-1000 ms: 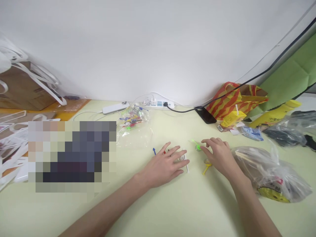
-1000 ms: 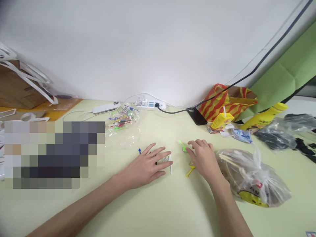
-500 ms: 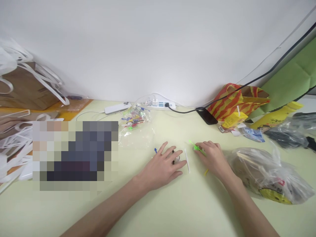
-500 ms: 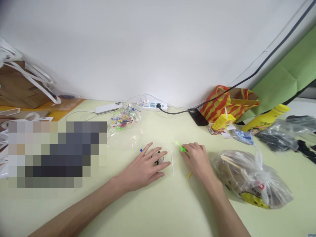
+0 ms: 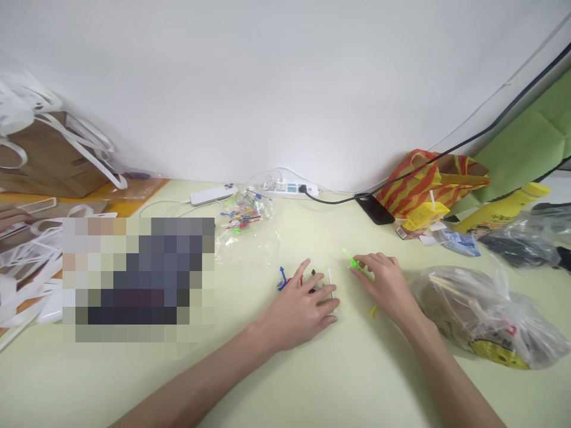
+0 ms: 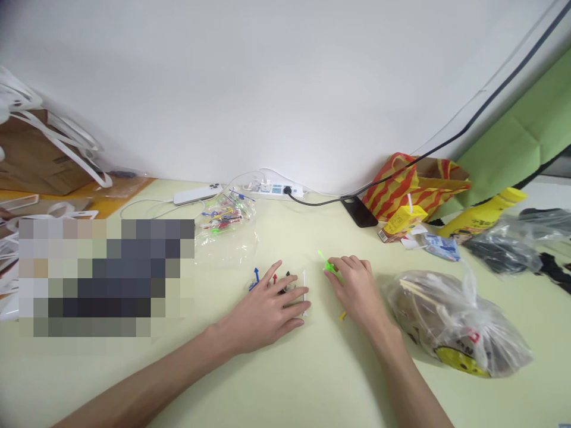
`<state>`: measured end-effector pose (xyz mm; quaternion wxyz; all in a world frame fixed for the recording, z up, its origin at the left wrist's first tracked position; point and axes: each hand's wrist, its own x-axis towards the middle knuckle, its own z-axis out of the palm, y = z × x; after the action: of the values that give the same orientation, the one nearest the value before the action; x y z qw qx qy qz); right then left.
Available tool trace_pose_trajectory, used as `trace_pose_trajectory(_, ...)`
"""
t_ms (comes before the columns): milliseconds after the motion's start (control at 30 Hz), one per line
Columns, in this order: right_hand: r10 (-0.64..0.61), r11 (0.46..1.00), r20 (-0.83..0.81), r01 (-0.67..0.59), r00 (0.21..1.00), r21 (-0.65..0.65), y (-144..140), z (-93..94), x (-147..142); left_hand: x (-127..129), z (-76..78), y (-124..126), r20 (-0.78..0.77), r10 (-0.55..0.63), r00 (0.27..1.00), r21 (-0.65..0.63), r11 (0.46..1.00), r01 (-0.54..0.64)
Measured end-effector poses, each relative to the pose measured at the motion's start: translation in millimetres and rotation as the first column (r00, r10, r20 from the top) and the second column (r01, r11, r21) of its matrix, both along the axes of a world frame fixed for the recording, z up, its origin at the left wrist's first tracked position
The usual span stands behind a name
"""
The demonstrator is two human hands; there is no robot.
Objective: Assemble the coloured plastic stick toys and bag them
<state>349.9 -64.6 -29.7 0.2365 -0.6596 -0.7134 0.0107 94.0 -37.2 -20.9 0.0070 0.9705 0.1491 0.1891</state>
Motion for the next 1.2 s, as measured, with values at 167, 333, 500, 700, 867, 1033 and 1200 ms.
trace_pose_trajectory(167,0.004,1.0,-0.367,-0.009,0.93,-0.011,-6,20.0,-13,-5,7.2,-2,0.143,-0.027,0.989,0.008,1.0,0.026)
trace_pose_trajectory(333,0.081,0.962,-0.722,-0.242,0.687,-0.123,-13,33.5,-35,-12,10.3,3,0.425,0.058,0.904,-0.031,0.998,-0.05)
trace_pose_trajectory(500,0.054,0.874,-0.869,-0.445,0.491,-0.197,-17,27.4,-56,-17,11.6,6,0.467,0.089,0.879,-0.04,0.996,-0.08)
trace_pose_trajectory(700,0.02,0.849,-0.912,-0.489,0.41,-0.201,-22,22.9,-67,-14,10.7,3,0.486,0.076,0.87,-0.067,0.997,-0.05)
trace_pose_trajectory(867,0.025,0.846,-0.908,-0.493,0.418,-0.204,-21,23.7,-67,-13,5.2,4,0.548,0.047,0.835,-0.124,0.992,0.026)
trace_pose_trajectory(1033,0.011,0.812,-0.922,-0.542,0.386,-0.218,-20,26.8,-67,-14,5.6,3,0.569,0.033,0.821,-0.105,0.994,0.033)
trace_pose_trajectory(1200,0.005,0.767,-0.919,-0.591,0.395,-0.25,-22,32.8,-65,-15,8.0,1,0.594,0.027,0.804,-0.101,0.994,0.041)
